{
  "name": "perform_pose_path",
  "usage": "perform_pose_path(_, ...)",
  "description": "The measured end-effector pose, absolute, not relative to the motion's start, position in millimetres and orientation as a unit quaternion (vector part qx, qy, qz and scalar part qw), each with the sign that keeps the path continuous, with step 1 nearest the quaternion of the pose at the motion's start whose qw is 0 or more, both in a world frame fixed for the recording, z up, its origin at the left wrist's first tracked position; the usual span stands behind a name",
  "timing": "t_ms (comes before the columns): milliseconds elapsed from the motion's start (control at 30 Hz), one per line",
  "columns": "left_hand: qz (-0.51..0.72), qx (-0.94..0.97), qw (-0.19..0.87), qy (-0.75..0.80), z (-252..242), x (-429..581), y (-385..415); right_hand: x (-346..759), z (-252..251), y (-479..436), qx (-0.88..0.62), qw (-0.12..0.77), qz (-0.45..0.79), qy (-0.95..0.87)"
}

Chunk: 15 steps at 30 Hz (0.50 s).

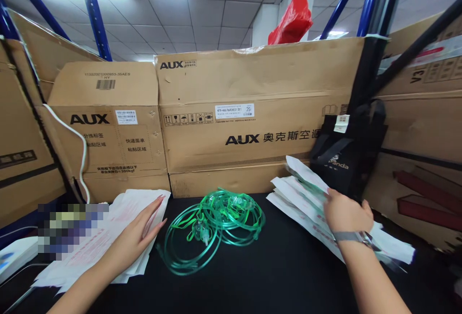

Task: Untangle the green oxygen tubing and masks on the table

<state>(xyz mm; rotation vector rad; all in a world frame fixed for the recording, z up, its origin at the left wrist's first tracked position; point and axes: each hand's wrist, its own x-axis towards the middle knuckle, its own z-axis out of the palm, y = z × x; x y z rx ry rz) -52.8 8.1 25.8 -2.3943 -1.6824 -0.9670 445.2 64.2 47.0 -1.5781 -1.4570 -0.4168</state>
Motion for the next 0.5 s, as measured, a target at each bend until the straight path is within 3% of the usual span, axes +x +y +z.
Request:
perform_pose_path(133, -0.326, -0.775, 0.025, -0.541, 25.7, -53.1, 8.1, 402.9, 66.1, 49.3, -0.663, 0.438, -0.303, -0.526)
perform_pose_path(233, -0.345, -0.771, 0.002, -0.535, 25.8, -49.9, 7.1, 361.2, 70.9, 36.2, -0.567, 0.495, -0.325, -0.573)
perform_pose_path(367, -0.384, -0.756, -0.088, -0.522, 25.5, -34.5, 0.5, 313.5, 65.0, 18.7, -0.524, 0.611, -0.162, -0.571)
perform_pose_path(500, -0.404, -0.742, -0.28, -0.457, 21.4, -9.9, -12.3, 284.9, 60.4, 3.4, -0.504, 0.659, 0.072, -0.553)
